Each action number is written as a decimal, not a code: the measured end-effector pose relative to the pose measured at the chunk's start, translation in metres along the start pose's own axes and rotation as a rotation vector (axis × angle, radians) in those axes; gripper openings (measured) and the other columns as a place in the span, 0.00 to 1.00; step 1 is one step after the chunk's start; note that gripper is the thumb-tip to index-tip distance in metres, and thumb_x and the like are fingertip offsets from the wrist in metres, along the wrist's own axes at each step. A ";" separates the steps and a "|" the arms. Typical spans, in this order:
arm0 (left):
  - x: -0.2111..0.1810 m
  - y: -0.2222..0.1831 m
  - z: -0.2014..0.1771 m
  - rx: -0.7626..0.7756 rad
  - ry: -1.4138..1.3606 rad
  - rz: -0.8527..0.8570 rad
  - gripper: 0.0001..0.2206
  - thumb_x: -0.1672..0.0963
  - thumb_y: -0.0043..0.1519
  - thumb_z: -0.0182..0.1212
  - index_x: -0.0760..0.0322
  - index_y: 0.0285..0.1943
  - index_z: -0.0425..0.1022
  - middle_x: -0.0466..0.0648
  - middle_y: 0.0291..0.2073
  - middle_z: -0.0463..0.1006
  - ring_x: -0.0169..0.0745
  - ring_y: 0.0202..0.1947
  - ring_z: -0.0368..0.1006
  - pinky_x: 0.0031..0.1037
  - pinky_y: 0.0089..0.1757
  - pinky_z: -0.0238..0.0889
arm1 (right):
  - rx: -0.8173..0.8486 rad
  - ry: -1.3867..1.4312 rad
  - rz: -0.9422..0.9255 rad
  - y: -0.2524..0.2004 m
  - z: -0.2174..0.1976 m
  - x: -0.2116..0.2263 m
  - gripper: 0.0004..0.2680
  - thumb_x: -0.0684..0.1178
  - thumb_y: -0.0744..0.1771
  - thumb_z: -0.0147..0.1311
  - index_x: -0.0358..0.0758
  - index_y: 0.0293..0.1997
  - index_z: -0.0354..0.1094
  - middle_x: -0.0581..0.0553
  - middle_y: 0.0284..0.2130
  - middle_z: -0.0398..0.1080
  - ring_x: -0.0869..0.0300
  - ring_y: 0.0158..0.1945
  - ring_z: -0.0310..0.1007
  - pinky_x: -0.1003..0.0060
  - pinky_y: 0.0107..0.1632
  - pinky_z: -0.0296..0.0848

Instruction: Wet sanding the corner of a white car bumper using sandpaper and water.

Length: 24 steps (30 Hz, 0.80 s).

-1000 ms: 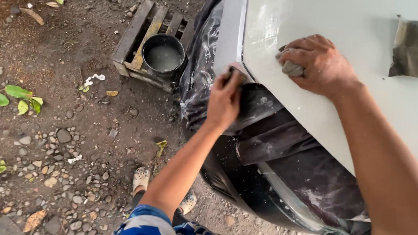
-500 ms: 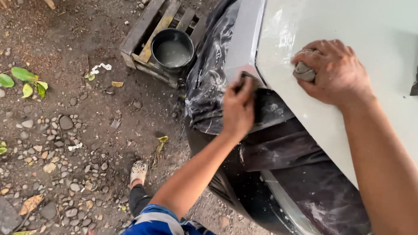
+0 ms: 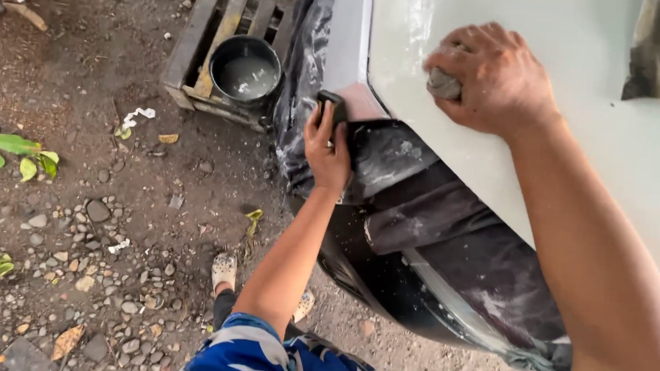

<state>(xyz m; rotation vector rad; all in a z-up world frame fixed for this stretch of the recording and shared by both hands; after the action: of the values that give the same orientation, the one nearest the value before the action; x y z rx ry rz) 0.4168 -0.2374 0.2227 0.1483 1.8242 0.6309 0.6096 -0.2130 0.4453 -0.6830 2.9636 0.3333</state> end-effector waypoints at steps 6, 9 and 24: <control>0.001 0.025 -0.008 0.038 -0.118 0.146 0.23 0.64 0.64 0.58 0.54 0.69 0.72 0.58 0.68 0.65 0.62 0.67 0.68 0.41 0.64 0.68 | -0.037 0.036 -0.028 0.007 -0.005 0.004 0.12 0.54 0.63 0.65 0.57 0.50 0.76 0.51 0.54 0.70 0.52 0.62 0.67 0.53 0.65 0.65; 0.011 0.030 -0.029 0.068 0.066 0.721 0.20 0.61 0.65 0.67 0.50 0.66 0.76 0.57 0.67 0.65 0.59 0.65 0.67 0.48 0.64 0.67 | -0.007 0.046 0.008 0.007 -0.003 0.001 0.12 0.55 0.63 0.65 0.58 0.51 0.76 0.51 0.54 0.70 0.52 0.62 0.67 0.53 0.64 0.65; 0.082 0.020 -0.034 0.144 0.188 0.274 0.21 0.63 0.62 0.65 0.60 0.65 0.75 0.65 0.66 0.68 0.63 0.66 0.65 0.39 0.63 0.62 | -0.038 -0.021 -0.079 0.007 -0.007 -0.001 0.13 0.54 0.64 0.66 0.56 0.55 0.76 0.52 0.57 0.71 0.52 0.63 0.68 0.53 0.65 0.68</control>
<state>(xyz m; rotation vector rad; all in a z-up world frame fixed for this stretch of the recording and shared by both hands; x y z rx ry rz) 0.3528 -0.1987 0.1702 0.4547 2.0505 0.7228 0.6073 -0.2079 0.4534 -0.7925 2.9076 0.3889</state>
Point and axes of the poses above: each hand's wrist, its own y-axis towards the middle knuckle, its own z-axis out of the palm, x = y × z, the point moved 6 cm from there along y, towards the middle knuckle
